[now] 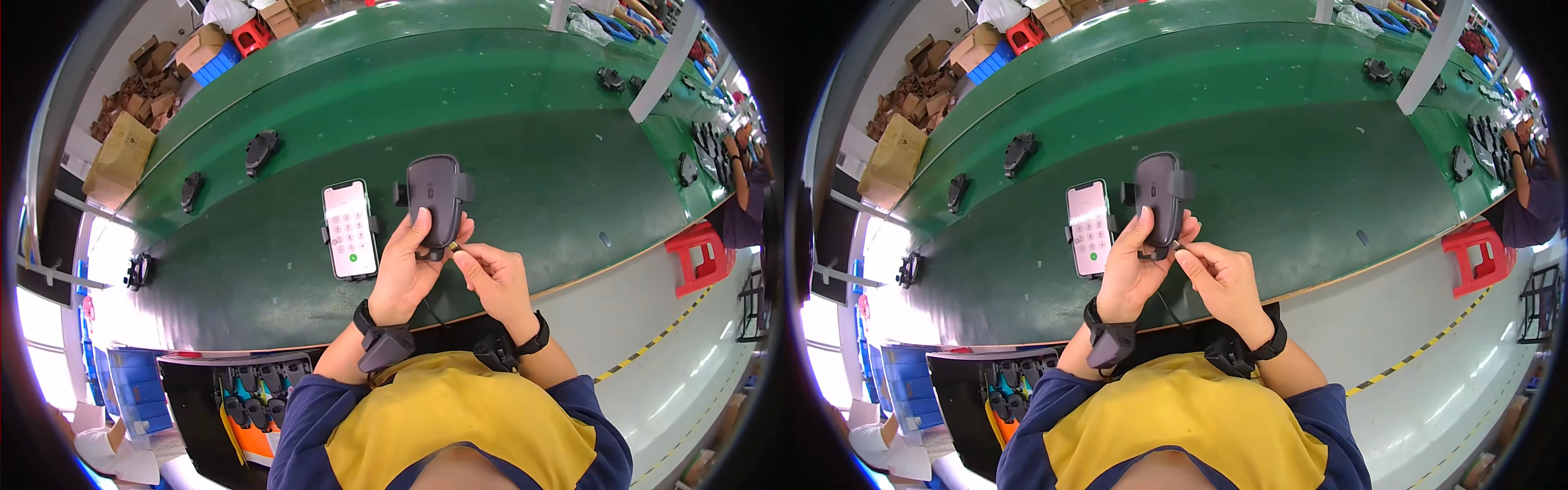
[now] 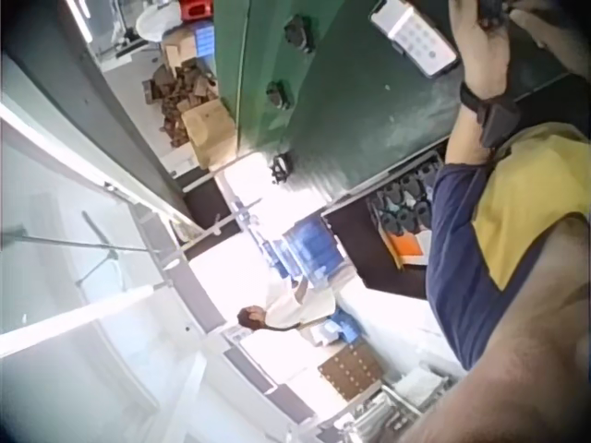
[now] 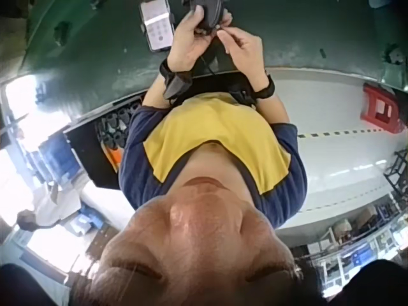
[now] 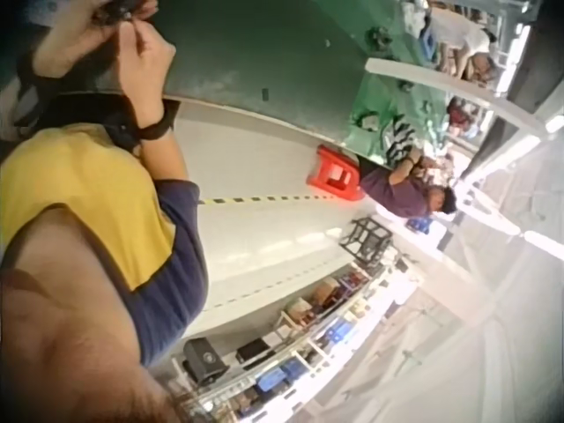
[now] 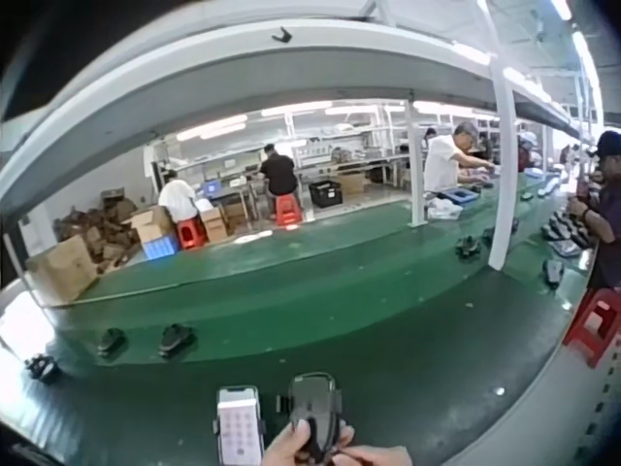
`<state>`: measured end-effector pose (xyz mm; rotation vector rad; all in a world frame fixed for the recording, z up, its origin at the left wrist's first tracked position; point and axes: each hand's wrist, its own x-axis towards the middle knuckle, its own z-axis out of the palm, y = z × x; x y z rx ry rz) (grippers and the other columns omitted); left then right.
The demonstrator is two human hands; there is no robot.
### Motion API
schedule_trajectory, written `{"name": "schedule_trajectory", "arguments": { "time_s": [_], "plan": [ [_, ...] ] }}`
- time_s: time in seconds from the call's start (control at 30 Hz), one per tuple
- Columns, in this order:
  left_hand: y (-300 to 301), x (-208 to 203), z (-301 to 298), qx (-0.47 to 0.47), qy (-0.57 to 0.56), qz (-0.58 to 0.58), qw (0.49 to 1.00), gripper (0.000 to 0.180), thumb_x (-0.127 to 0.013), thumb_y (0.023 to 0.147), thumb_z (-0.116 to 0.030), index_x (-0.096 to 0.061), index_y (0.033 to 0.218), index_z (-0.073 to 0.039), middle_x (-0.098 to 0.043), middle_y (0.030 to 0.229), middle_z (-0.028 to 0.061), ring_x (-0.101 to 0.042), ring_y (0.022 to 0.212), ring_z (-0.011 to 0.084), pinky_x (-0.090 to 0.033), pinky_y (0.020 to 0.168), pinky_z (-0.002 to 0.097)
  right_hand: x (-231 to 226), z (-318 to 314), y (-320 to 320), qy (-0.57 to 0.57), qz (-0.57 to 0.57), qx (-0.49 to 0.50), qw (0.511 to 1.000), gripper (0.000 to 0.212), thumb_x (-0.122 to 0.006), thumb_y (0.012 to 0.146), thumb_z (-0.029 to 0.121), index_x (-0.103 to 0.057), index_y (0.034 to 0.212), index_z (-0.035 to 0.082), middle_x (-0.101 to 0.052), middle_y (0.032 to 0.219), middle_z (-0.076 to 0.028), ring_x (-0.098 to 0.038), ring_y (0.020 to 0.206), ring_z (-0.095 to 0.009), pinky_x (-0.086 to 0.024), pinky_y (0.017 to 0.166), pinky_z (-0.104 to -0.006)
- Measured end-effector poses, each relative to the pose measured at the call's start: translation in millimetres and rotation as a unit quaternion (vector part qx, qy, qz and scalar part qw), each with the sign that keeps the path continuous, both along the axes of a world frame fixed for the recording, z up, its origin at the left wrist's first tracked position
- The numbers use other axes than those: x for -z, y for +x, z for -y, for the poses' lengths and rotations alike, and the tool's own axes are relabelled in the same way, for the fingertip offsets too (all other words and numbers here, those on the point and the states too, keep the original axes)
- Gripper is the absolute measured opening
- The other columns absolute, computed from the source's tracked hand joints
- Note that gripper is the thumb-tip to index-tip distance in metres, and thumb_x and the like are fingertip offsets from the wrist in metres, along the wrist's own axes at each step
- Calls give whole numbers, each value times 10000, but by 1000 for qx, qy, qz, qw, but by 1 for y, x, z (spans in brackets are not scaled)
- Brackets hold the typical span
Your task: Assembling and testing car phone holders on an assembly line.
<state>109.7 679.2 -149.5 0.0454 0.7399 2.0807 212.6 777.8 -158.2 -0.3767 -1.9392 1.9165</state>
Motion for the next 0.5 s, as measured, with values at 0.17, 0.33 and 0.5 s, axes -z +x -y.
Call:
{"name": "schedule_trajectory", "arguments": {
  "time_s": [0.17,0.33,0.5],
  "plan": [
    [11,-1,-3,-62,-50,-165,983,367,-496,907,-283,-438,1130,3,-574,1037,131,-585,974,260,-486,807,340,4,-3,0,-39,30,-17,999,176,-543,882,155,-644,879,12,-482,526,28,-402,447,-24,-297,401,-171],
    [8,5,-5,-28,-56,-199,978,349,-507,902,-288,-443,1111,-16,-585,1005,119,-594,942,239,-485,815,350,0,-1,0,-45,71,11,996,163,-550,865,126,-621,789,1,-491,507,15,-435,454,-42,-332,430,-204],
    [4,20,0,-24,-91,-171,981,397,-494,910,-311,-409,1176,-29,-551,1061,96,-611,911,239,-507,704,315,14,-4,-5,-20,88,-1,996,173,-542,864,132,-627,793,-1,-508,502,6,-442,447,-42,-332,426,-208]
  ]
}}
